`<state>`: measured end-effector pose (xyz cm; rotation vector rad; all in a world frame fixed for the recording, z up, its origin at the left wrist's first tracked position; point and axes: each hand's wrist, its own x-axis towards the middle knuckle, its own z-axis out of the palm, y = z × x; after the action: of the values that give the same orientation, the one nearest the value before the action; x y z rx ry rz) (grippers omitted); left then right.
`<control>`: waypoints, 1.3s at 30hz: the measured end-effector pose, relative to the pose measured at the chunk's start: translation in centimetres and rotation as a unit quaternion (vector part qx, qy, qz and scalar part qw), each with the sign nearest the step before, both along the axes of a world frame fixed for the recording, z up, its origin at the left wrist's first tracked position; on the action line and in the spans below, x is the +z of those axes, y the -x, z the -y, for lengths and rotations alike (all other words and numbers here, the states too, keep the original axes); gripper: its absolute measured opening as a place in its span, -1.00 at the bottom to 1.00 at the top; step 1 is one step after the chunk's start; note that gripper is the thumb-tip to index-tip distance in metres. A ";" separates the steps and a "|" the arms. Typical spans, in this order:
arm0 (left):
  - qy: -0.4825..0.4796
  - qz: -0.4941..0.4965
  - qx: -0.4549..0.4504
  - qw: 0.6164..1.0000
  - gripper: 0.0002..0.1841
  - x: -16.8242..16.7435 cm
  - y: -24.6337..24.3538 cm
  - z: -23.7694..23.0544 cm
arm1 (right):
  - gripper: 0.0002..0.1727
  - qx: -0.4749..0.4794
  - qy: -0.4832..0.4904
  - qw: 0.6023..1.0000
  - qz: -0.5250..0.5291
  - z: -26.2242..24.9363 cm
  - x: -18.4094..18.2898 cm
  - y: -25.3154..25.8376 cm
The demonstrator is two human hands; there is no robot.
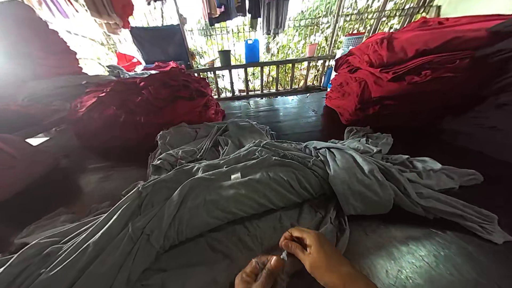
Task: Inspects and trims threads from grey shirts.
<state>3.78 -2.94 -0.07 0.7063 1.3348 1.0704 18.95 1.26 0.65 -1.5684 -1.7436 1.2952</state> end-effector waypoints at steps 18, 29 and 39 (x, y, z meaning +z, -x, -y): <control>-0.148 0.089 0.030 0.985 -0.73 -0.7 -0.1 2.2 | -0.63 -0.044 -0.306 0.904 0.295 8.2 4.2 2.4; -0.133 0.086 0.022 0.987 -0.75 -0.4 0.1 2.5 | -0.64 -0.025 -0.306 0.898 0.316 8.1 4.1 3.3; 0.019 0.191 0.068 0.979 -0.68 -0.1 0.6 1.8 | -0.64 -0.033 -0.315 0.891 0.327 7.8 3.1 4.2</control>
<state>3.22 -4.77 -0.14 0.3594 1.0772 1.2174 14.71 -6.57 3.80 -1.7121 -2.1580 0.0731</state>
